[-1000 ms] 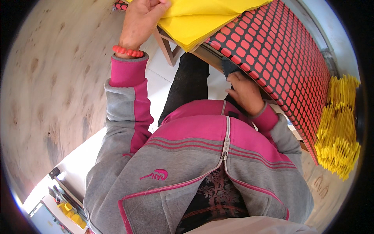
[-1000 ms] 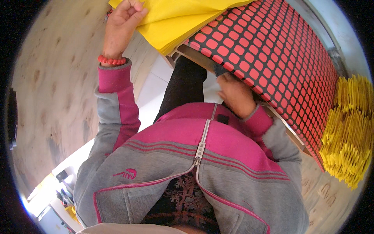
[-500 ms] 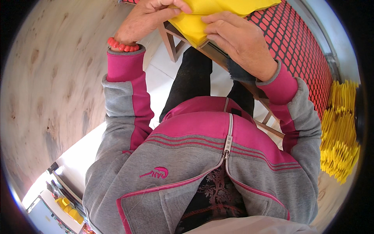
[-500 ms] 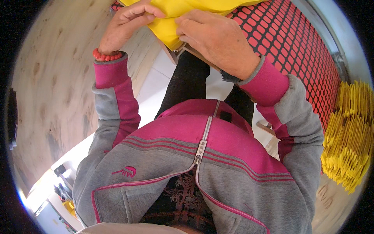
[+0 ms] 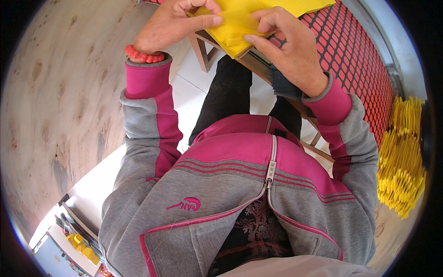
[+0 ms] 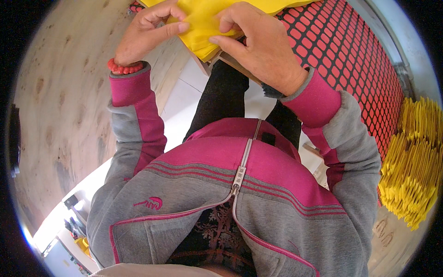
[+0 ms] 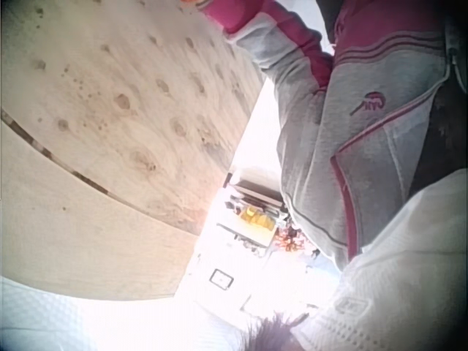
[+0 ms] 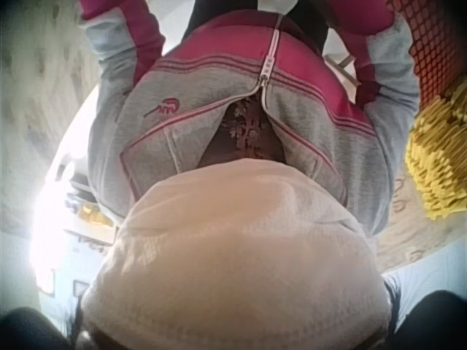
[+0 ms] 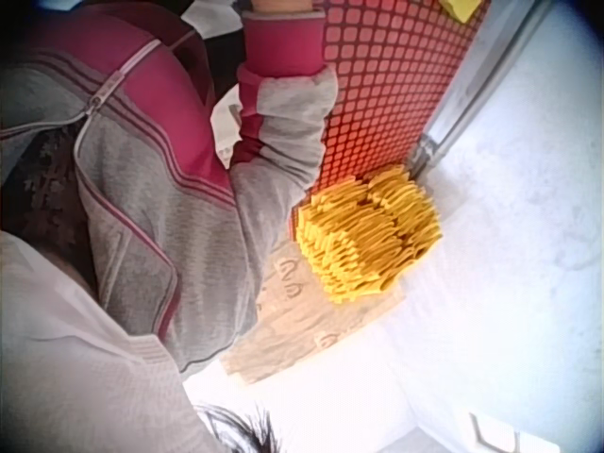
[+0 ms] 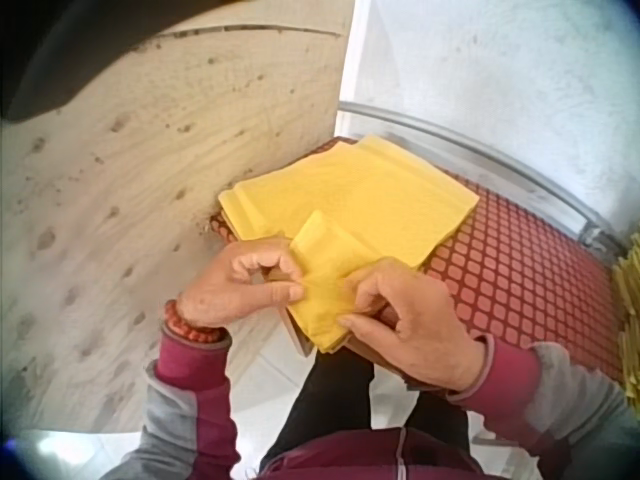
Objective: The person folds yellow paper sheets by hand on a patterned table surface, aligning edges and pressing creases. Folded sheets are stacked into a growing pile on the right side of the table.
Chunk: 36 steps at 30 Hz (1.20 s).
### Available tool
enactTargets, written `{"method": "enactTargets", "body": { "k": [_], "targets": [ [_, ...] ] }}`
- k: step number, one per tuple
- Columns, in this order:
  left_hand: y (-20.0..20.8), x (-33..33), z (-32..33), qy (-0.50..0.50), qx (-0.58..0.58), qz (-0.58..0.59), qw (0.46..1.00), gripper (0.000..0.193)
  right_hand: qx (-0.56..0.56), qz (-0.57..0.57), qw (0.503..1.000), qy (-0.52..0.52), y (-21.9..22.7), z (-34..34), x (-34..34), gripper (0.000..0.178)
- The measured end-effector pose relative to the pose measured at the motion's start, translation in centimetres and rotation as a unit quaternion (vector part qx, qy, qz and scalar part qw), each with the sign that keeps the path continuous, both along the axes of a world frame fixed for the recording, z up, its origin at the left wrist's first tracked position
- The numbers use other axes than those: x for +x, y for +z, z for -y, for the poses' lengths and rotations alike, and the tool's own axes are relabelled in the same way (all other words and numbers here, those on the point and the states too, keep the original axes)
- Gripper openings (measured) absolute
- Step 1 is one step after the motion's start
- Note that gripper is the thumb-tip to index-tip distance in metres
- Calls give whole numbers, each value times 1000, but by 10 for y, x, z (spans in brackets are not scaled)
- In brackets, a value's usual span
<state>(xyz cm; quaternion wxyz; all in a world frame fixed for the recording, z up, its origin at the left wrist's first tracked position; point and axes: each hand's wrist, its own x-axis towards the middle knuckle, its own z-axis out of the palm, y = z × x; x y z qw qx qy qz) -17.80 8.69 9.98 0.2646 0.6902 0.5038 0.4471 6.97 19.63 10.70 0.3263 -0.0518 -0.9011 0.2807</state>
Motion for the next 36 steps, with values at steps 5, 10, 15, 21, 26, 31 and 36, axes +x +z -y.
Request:
{"method": "enactTargets", "body": {
  "k": [5, 10, 15, 21, 26, 31, 36],
  "targets": [
    [0, 6, 2, 20, -10, 41, 999, 13, 45, -17, 999, -13, 4, 3, 2, 14],
    [0, 6, 1, 15, -9, 45, 999, 13, 119, -14, 993, 1, 4, 2, 1, 18],
    [-1, 6, 2, 19, -18, 43, 999, 11, 96, 9, 995, 5, 1, 0, 1, 15],
    [-1, 5, 3, 18, -12, 48, 999, 9, 58, 12, 998, 8, -1, -1, 1, 13],
    [-2, 6, 3, 21, -30, 75, 996, 10, 40, 8, 999, 12, 1, 1, 0, 12],
    [-1, 8, 3, 24, -5, 51, 998, 12, 67, -32, 997, -30, 21, 14, 3, 22],
    [-5, 7, -1, 16, 1, 83, 996, 14, 204, -38, 977, 48, 6, 56, 39, 16]
  ]
}}
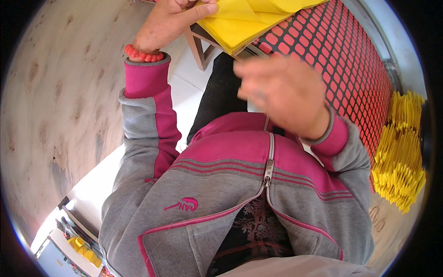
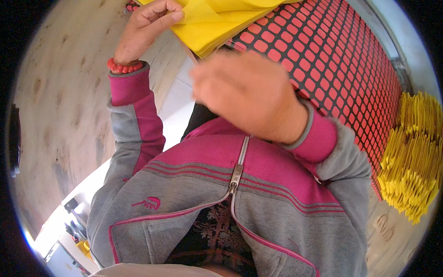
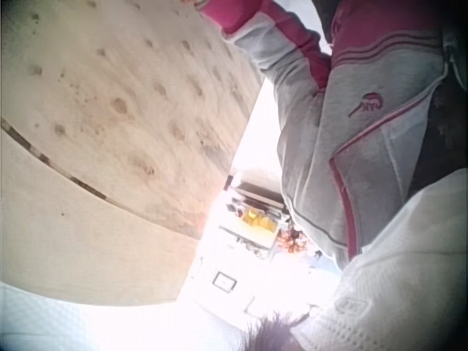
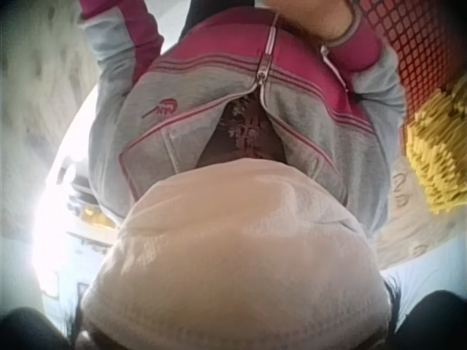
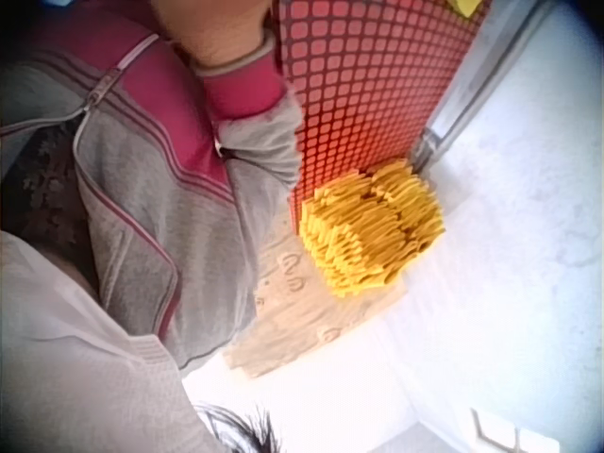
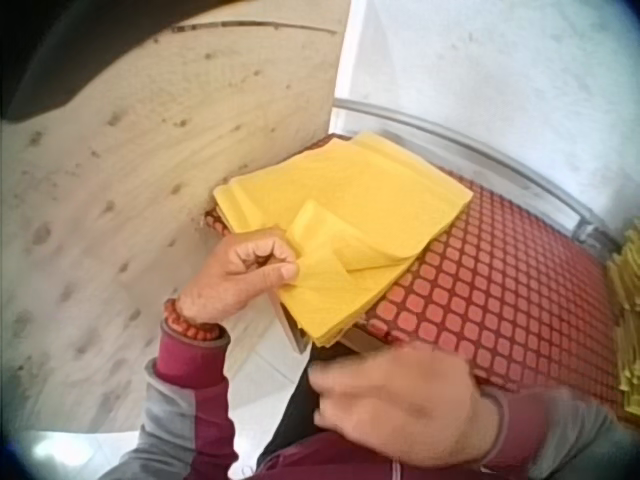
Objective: The person folds yellow paper sheets by hand on a patterned table surface, aligning edges and pressing creases. Folded sheets are stacked into a growing pile on the right side of the table.
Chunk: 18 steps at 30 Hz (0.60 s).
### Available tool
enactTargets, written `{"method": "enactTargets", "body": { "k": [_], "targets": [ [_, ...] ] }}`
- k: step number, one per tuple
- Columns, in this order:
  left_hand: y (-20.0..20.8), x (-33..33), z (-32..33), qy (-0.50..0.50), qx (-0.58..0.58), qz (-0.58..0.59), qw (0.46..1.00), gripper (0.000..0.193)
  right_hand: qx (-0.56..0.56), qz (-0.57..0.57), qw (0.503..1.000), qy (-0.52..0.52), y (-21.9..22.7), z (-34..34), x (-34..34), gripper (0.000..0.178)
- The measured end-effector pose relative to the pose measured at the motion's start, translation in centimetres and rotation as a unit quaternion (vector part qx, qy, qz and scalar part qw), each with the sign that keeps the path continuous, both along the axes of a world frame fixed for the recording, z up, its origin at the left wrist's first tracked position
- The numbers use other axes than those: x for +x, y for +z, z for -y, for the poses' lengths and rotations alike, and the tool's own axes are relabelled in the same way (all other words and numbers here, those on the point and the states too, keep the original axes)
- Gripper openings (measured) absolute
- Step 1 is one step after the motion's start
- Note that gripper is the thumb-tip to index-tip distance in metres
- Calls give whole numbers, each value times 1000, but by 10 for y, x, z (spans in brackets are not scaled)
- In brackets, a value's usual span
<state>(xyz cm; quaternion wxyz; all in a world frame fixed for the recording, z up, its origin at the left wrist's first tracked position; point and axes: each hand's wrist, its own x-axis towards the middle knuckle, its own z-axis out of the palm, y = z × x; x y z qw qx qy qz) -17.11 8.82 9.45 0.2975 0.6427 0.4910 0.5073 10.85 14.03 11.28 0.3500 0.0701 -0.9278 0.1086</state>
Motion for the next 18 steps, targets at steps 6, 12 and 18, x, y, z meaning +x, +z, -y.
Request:
{"method": "enactTargets", "body": {
  "k": [6, 12, 18],
  "targets": [
    [-2, -1, 2, 24, -22, 38, 999, 15, -65, 304, 920, -241, -103, -23, 66, 23],
    [5, 13, 3, 71, -15, 52, 996, 14, 107, 385, 849, -347, -165, -62, 103, 24],
    [7, 15, 3, 82, -12, 45, 996, 14, -31, 231, 931, -282, -140, -53, 92, 25]
  ]
}}
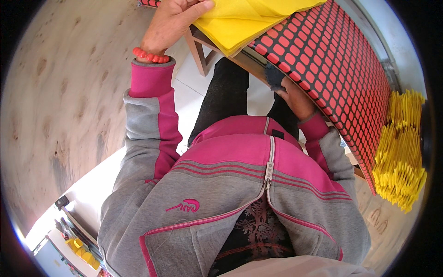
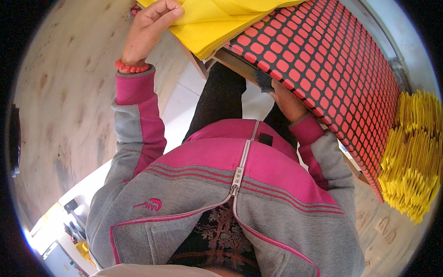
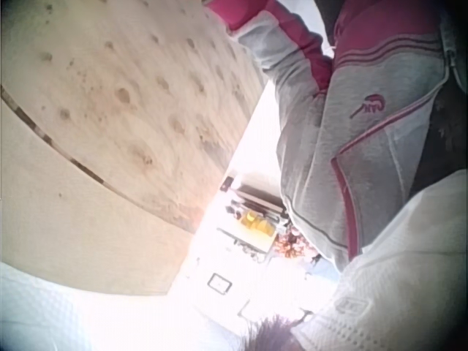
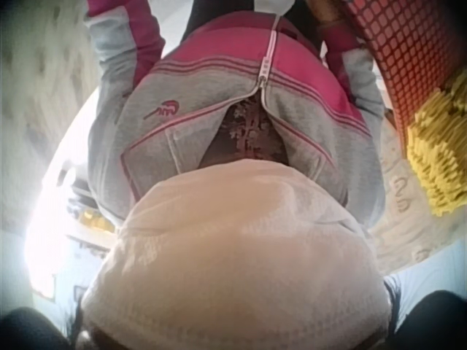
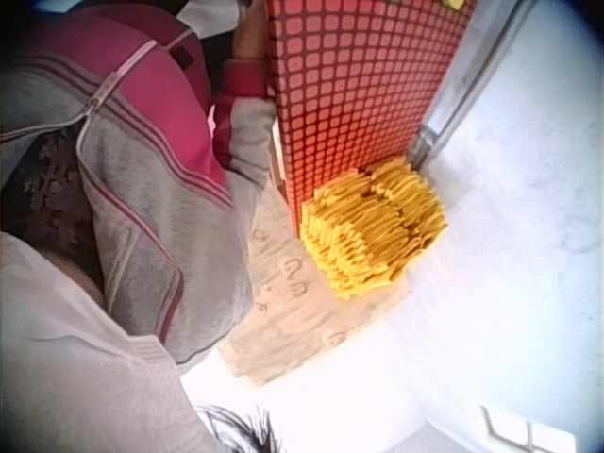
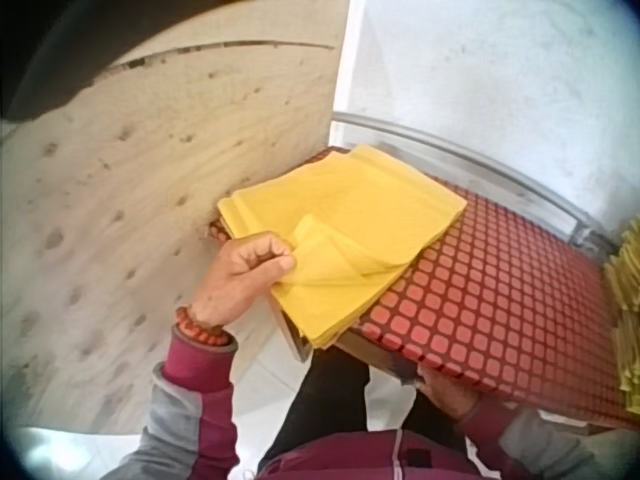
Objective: The person folds yellow paper sheets by hand on a patterned table surface, aligning edges and pressing creases. Folded sheets are stacked into a growing pile on the right side of the table.
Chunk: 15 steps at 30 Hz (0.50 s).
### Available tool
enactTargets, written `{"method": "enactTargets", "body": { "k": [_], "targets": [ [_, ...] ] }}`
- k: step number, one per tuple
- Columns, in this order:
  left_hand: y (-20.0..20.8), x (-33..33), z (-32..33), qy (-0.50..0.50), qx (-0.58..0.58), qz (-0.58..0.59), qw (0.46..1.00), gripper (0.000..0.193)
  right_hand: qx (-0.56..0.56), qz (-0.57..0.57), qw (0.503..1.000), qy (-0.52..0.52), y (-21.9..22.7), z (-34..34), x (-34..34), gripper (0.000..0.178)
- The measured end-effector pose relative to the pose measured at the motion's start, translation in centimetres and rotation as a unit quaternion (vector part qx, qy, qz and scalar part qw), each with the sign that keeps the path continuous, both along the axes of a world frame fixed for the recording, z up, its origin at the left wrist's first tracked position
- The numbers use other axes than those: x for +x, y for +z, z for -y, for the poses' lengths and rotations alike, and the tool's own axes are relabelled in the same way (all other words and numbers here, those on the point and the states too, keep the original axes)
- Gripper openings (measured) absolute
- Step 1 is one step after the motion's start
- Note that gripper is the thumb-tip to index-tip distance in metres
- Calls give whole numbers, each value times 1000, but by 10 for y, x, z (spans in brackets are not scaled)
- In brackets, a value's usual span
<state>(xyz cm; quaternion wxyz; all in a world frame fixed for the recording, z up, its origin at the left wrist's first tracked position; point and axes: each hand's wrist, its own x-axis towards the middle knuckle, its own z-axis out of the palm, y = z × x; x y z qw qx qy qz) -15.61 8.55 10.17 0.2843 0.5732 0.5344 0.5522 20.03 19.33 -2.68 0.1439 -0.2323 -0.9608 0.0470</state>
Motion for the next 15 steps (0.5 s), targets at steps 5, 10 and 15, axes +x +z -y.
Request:
{"method": "enactTargets", "body": {
  "k": [5, 10, 15],
  "targets": [
    [-5, -1, -2, 3, 2, 19, 1000, 14, -36, 27, 995, 89, 61, 43, -14, 24],
    [-8, -3, -5, 12, 11, 24, 1000, 13, -59, -190, 960, 199, 129, 43, -65, 25],
    [-15, -5, -7, 14, 14, 55, 998, 8, 94, -240, 939, 227, 149, 22, -116, 17]
  ]
}}
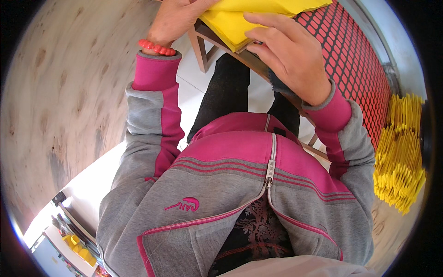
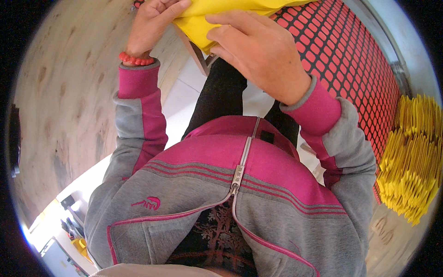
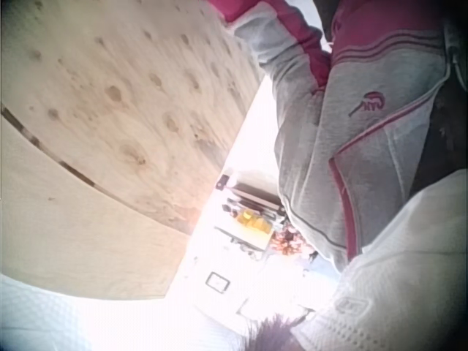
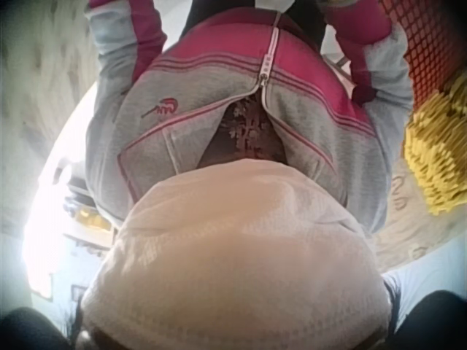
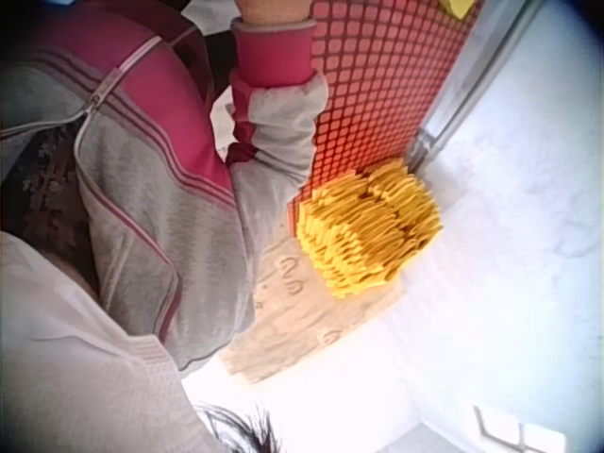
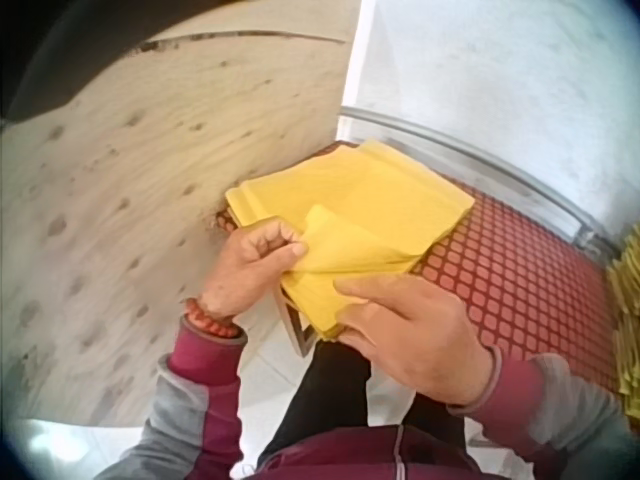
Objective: The person folds yellow paper sheets by hand on a patterned table surface, aligning edges and pressing creases. Folded sheets are stacked into a growing pile on the right side of the table.
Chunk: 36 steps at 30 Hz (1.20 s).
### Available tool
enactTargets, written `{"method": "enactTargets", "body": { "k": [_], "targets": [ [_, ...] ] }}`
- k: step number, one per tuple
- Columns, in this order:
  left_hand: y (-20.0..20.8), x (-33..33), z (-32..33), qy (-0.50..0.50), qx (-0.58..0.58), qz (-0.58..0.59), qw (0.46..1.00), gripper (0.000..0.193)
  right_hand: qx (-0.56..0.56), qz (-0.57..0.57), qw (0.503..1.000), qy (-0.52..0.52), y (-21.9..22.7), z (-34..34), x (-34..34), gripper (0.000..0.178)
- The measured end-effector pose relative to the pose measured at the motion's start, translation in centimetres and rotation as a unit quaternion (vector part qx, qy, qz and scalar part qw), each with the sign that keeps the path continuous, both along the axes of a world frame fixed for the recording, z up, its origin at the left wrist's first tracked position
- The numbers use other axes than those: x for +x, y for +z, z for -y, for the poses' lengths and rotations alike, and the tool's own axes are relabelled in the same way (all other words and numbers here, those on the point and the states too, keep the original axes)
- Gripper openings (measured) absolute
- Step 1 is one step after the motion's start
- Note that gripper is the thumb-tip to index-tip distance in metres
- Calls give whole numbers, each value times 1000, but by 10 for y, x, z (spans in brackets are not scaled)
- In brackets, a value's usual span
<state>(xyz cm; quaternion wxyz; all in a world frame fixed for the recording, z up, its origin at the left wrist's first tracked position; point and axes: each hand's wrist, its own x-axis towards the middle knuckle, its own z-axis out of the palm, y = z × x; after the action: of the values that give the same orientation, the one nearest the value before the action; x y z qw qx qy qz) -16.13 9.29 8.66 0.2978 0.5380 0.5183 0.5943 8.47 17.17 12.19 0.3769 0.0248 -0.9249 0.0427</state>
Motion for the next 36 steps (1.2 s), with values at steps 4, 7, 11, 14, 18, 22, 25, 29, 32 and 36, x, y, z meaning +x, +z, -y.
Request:
{"method": "enactTargets", "body": {
  "k": [4, 7, 11, 14, 18, 22, 25, 29, 32, 36],
  "targets": [
    [-8, -4, -4, 18, 12, 11, 1000, 4, 44, 37, 998, -11, -6, -6, -12, 16],
    [-11, -7, -6, 4, 33, 26, 999, 4, -20, 46, 999, -13, -10, -8, -14, 15],
    [-11, -8, -5, -10, 43, 24, 999, 4, -96, 59, 994, -2, -12, -10, -14, 14],
    [-8, -11, 0, -11, 21, -38, 999, 6, -100, 54, 993, 12, -13, -10, -15, 13],
    [-4, -12, 1, -35, 21, -53, 998, 8, -69, 22, 997, 37, -16, -12, -20, 18],
    [-1, -11, 3, -52, 14, -58, 997, 8, -128, 46, 990, 29, -18, -13, -17, 13],
    [2, -12, 10, -71, -19, -43, 996, 10, -191, 49, 980, 36, -18, -14, -16, 12],
    [8, -18, 13, -119, -9, -85, 989, 16, -220, 44, 974, 35, -19, -16, -18, 12],
    [11, -20, 13, -119, 22, -164, 979, 16, -226, 50, 973, 20, -19, -17, -18, 14],
    [12, -18, 7, -126, 57, -236, 962, 13, -192, 30, 981, 18, -20, -13, -21, 15]
  ]
}}
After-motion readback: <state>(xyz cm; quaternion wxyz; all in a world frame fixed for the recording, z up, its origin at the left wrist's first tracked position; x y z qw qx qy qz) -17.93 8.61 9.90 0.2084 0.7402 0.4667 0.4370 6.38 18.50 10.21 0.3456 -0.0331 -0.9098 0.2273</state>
